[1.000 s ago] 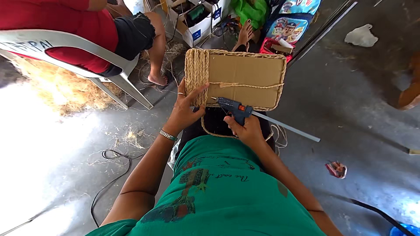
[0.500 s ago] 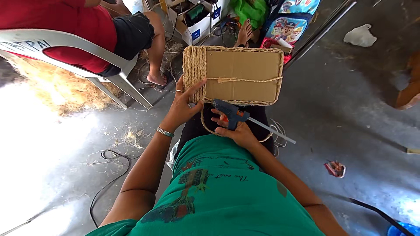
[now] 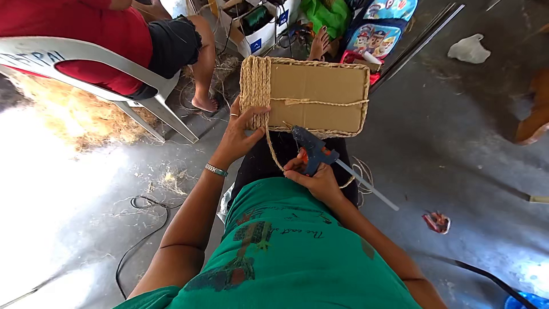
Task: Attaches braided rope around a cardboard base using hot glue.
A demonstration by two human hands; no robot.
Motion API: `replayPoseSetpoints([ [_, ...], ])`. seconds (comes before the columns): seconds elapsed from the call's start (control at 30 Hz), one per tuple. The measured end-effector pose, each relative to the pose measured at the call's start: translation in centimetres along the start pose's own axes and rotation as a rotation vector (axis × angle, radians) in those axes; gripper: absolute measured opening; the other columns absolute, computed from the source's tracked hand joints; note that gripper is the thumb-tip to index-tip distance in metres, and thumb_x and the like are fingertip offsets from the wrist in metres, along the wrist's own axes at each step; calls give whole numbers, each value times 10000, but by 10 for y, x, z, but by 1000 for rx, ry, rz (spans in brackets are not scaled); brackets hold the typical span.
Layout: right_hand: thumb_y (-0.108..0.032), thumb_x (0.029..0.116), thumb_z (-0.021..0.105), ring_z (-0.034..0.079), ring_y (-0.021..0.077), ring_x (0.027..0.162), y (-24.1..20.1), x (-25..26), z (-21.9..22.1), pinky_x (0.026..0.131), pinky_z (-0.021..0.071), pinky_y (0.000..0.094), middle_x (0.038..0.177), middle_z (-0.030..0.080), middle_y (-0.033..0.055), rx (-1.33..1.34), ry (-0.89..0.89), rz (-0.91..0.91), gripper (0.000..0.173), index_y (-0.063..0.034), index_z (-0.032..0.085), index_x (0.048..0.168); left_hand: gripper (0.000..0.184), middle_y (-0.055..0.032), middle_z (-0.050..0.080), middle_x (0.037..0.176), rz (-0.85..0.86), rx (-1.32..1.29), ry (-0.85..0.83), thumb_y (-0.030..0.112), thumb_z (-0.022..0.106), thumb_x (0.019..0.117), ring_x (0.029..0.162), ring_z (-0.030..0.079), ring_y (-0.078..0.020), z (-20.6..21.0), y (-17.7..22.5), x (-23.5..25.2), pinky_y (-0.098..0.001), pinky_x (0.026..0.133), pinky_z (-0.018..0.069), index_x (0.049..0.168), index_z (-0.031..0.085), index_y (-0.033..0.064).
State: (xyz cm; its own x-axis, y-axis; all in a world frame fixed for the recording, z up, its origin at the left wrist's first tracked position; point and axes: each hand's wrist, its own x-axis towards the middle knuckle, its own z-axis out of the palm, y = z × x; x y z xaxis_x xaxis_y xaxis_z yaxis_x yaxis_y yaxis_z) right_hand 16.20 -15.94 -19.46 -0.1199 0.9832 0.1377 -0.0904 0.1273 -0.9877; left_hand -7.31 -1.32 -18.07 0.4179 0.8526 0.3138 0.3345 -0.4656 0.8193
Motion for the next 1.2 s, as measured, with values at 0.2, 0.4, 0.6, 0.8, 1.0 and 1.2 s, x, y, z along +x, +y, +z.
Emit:
replayPoseSetpoints([
  [0.2,16,852,799,747,243,862,4,3,3,808,642,379,1004,750,128,7,-50,2,432,-6,568,1216,241,-204,357,1577,-3,-34,141,352,631,1002,1505,285,-336,10,5,5,-475,1186,351,1185,734,234],
  [0.4,9,842,816,752,235,846,5,3,3,796,648,373,1001,757,106,-46,-22,11,451,-28,560,1212,248,-204,342,1582,-6,-27,142,337,707,955,1501,283,-332,9,1,5,-472,1182,352,1190,733,261],
  [0.6,-17,865,798,751,194,857,7,2,9,789,647,350,1031,756,64,-145,23,-20,450,-40,549,1240,252,-223,350,1573,42,-11,133,302,700,964,1498,292,-339,5,0,0,-467,1193,341,1203,733,231],
  [0.8,-50,875,797,748,171,864,6,1,7,783,649,342,1027,757,41,-218,59,-43,416,-35,566,1221,418,-223,225,1640,27,-52,17,288,760,913,1509,296,-328,0,1,-3,-407,1118,473,1324,683,278],
  [1.0,-60,884,797,753,187,868,5,0,6,782,651,348,1039,760,52,-201,87,-61,430,-39,553,1236,479,-218,181,1648,8,-104,-7,209,792,884,1489,345,-319,1,6,-2,-397,1032,563,1343,669,266],
  [1.2,-35,890,779,750,194,890,3,-2,6,799,647,349,1044,755,65,-186,110,-111,405,-31,548,1222,497,-224,154,1655,27,-80,-8,241,789,900,1479,362,-324,3,2,-6,-403,1027,567,1373,645,301],
])
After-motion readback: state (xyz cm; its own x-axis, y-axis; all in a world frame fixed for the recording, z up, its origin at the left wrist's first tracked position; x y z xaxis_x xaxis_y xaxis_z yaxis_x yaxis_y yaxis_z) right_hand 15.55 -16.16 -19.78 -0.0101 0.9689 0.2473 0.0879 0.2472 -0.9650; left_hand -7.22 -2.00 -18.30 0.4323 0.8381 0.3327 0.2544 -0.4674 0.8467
